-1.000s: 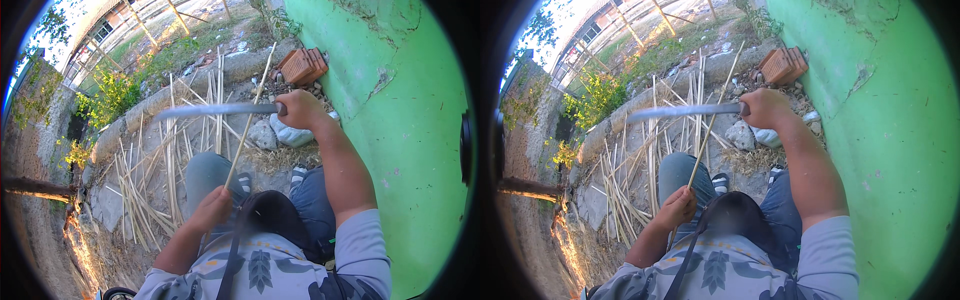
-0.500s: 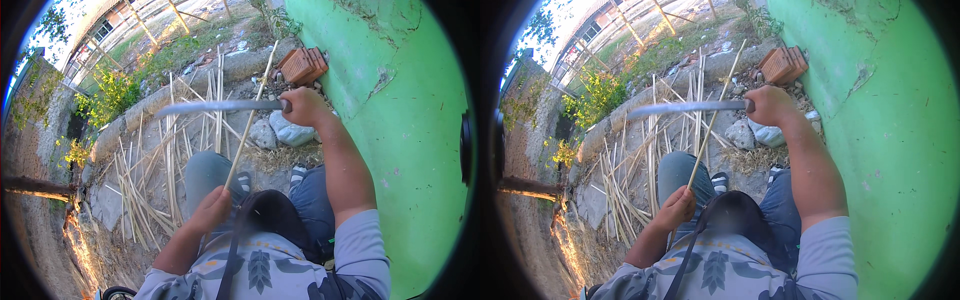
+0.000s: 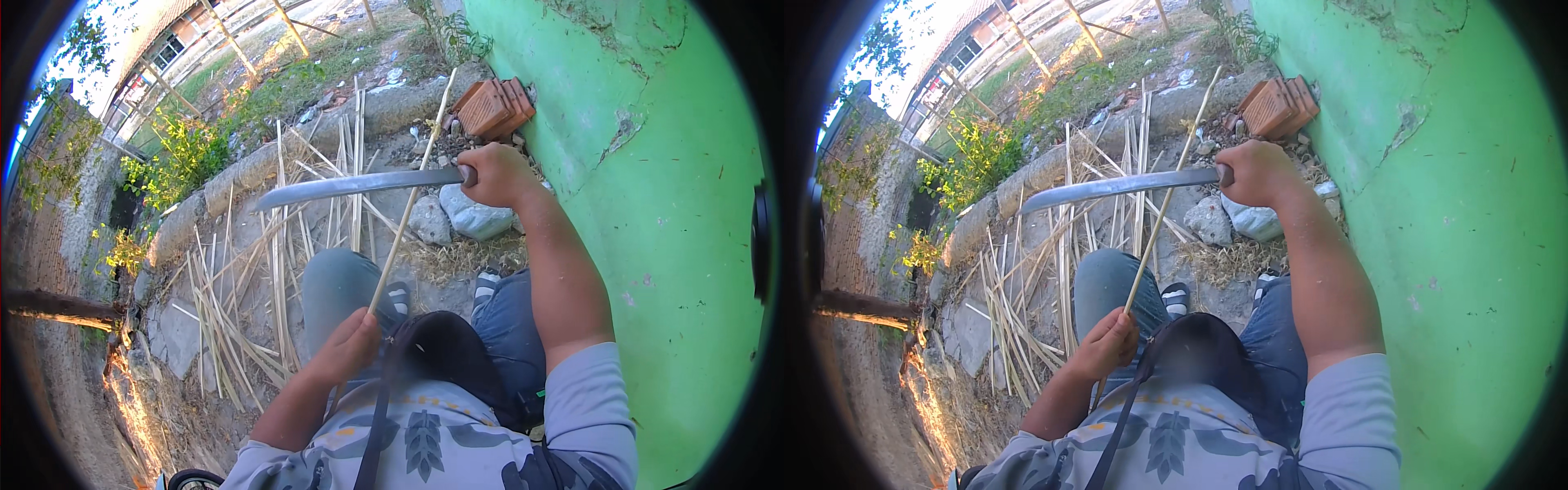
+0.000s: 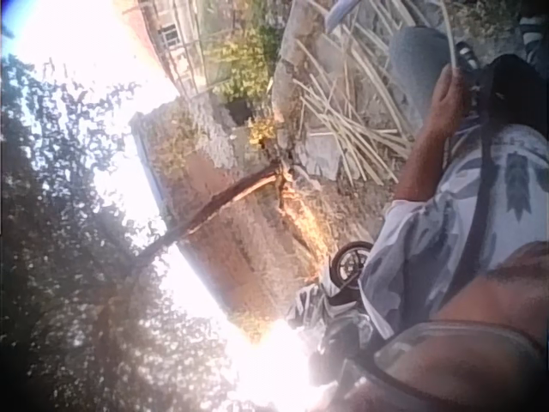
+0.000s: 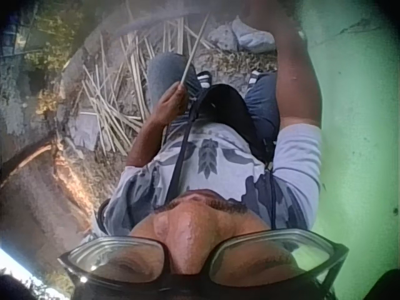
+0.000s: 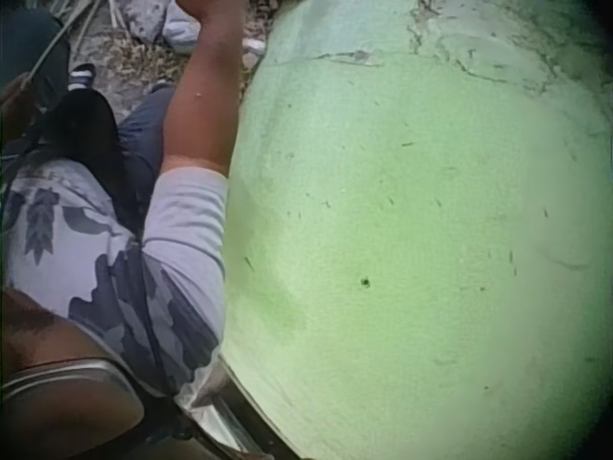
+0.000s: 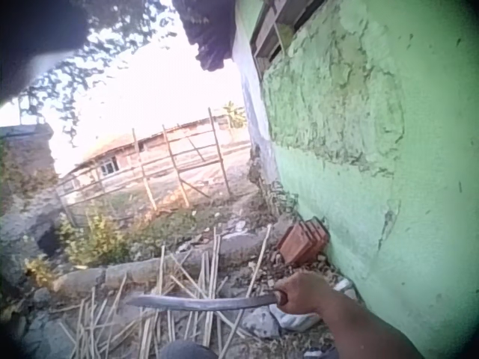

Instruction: The person scrapes a bamboo stick using a curved blade and places it onto a pile of bamboo strips on the ground.

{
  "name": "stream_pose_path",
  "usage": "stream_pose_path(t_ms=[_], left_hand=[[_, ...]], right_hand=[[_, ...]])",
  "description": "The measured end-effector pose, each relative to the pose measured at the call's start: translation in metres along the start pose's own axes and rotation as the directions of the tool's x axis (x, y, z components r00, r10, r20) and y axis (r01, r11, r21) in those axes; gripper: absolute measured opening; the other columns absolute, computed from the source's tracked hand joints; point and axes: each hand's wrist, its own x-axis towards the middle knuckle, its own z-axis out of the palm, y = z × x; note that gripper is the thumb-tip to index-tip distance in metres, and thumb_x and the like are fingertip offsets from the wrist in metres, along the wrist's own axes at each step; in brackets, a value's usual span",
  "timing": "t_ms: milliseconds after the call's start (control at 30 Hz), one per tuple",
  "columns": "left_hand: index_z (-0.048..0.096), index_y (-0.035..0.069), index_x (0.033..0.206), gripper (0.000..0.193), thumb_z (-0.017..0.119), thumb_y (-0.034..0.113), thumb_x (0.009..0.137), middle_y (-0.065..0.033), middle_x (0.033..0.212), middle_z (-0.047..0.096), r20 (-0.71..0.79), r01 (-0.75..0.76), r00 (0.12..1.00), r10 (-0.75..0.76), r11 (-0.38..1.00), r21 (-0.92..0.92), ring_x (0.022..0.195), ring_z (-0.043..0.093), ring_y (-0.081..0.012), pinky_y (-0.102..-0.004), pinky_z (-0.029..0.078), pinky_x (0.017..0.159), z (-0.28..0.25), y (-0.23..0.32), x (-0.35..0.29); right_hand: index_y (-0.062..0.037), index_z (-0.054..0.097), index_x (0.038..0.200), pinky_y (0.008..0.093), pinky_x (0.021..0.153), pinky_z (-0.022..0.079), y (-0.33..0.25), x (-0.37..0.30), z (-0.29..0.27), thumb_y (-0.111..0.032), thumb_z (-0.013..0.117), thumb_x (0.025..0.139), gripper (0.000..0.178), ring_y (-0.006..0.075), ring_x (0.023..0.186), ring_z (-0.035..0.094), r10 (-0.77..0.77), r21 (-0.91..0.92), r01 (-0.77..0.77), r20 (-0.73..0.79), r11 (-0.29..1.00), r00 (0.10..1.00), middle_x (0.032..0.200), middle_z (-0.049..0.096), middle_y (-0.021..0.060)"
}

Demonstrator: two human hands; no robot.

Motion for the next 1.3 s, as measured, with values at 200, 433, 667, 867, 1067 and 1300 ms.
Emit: stream_pose_path(t_ms=[200,433,667,867,1067,1300], left_hand=[[0.041,0.013,0.093,0.034,0.041,0.044,0.109,0.0034,0.07,0.036,0.07,-0.015,0.997,0.016,1.0,-0.011,0.054,0.032,-0.0084,-0.0258,0.029,0.046,0.009,0.001,-0.001],[0.041,0.014,0.094,0.036,0.041,0.047,0.108,0.0037,0.069,0.035,0.05,0.008,0.999,-0.007,1.0,-0.028,0.054,0.032,-0.0084,-0.0256,0.028,0.046,0.002,-0.002,-0.001],[0.04,0.014,0.093,0.036,0.041,0.047,0.108,0.0042,0.069,0.034,0.142,0.029,0.99,-0.021,0.998,-0.058,0.054,0.03,-0.0072,-0.0248,0.027,0.047,0.013,0.004,-0.001],[0.04,0.014,0.094,0.035,0.041,0.046,0.108,0.0044,0.07,0.035,0.131,0.027,0.991,-0.02,0.999,-0.047,0.054,0.028,-0.0073,-0.0249,0.027,0.047,0.009,0.008,-0.001],[0.04,0.015,0.094,0.034,0.041,0.046,0.108,0.0039,0.07,0.035,0.174,0.065,0.983,-0.062,0.998,-0.012,0.054,0.029,-0.0074,-0.0243,0.028,0.048,0.015,0.006,-0.008],[0.04,0.016,0.094,0.036,0.041,0.049,0.107,0.0042,0.071,0.034,0.217,0.094,0.974,-0.067,0.989,-0.116,0.056,0.028,-0.0068,-0.024,0.026,0.048,0.014,0.012,-0.005]], right_hand=[[-0.0062,0.072,0.09,0.0456,0.075,0.054,0.038,-0.002,0.007,-0.02,0.068,0.079,0.018,0.0404,0.082,0.067,0.338,0.246,-0.31,-0.079,0.918,0.938,0.083,0.07,0.0198],[-0.0048,0.071,0.089,0.0462,0.074,0.054,0.013,-0.001,-0.003,-0.02,0.067,0.079,0.018,0.041,0.081,0.067,0.06,0.068,-0.06,0.014,0.996,0.998,0.082,0.069,0.0209],[-0.0076,0.072,0.094,0.0442,0.076,0.054,0.058,-0.005,0.008,-0.022,0.067,0.079,0.021,0.0388,0.08,0.068,0.399,0.361,-0.34,-0.102,0.869,0.911,0.08,0.069,0.0179],[-0.0088,0.073,0.097,0.0429,0.074,0.054,0.036,-0.004,-0.009,-0.021,0.07,0.078,0.023,0.0366,0.081,0.069,0.235,0.137,-0.224,-0.075,0.965,0.969,0.082,0.071,0.016],[-0.0083,0.073,0.097,0.042,0.072,0.054,0.057,-0.008,-0.017,-0.022,0.072,0.077,0.025,0.034,0.078,0.07,0.433,0.202,-0.401,-0.152,0.893,0.888,0.08,0.071,0.0158],[-0.0067,0.073,0.098,0.0394,0.072,0.053,0.063,-0.012,-0.013,-0.022,0.072,0.078,0.025,0.0312,0.075,0.069,0.361,0.269,-0.316,-0.137,0.91,0.923,0.079,0.07,0.015]])
